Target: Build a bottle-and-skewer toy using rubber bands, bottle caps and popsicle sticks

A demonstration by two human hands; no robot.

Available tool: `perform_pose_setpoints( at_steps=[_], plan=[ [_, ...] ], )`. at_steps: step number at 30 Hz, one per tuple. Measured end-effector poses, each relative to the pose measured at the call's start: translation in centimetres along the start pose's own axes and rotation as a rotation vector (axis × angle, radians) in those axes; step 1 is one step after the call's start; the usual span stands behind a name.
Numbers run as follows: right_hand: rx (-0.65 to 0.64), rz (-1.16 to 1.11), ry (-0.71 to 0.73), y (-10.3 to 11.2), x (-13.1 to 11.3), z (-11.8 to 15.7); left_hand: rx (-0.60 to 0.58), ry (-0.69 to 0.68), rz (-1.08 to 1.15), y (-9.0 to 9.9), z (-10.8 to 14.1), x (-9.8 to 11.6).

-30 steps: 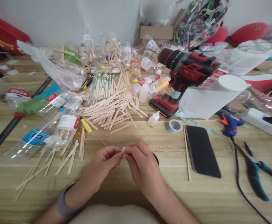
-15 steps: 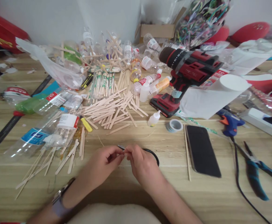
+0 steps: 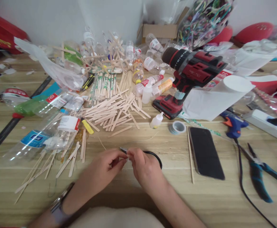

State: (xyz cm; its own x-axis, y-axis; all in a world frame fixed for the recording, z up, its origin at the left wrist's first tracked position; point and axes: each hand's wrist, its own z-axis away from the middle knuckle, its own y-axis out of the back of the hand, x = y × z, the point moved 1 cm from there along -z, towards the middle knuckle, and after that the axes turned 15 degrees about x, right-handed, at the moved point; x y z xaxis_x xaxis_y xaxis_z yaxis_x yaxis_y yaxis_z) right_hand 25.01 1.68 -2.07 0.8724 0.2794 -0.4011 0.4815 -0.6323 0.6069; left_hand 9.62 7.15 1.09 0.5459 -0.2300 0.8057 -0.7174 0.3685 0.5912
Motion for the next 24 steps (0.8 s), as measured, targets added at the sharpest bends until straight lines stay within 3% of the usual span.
perform_pose_setpoints(
  at_steps=[17,24],
  plan=[
    [0.029,-0.003,0.066,-0.07,-0.19,-0.09,-0.059,0.077,0.107,-0.29,0.03,0.47],
    [0.031,-0.003,0.024,0.14,-0.26,-0.22,-0.070,0.055,0.080,-0.37,0.01,0.63]
  ],
)
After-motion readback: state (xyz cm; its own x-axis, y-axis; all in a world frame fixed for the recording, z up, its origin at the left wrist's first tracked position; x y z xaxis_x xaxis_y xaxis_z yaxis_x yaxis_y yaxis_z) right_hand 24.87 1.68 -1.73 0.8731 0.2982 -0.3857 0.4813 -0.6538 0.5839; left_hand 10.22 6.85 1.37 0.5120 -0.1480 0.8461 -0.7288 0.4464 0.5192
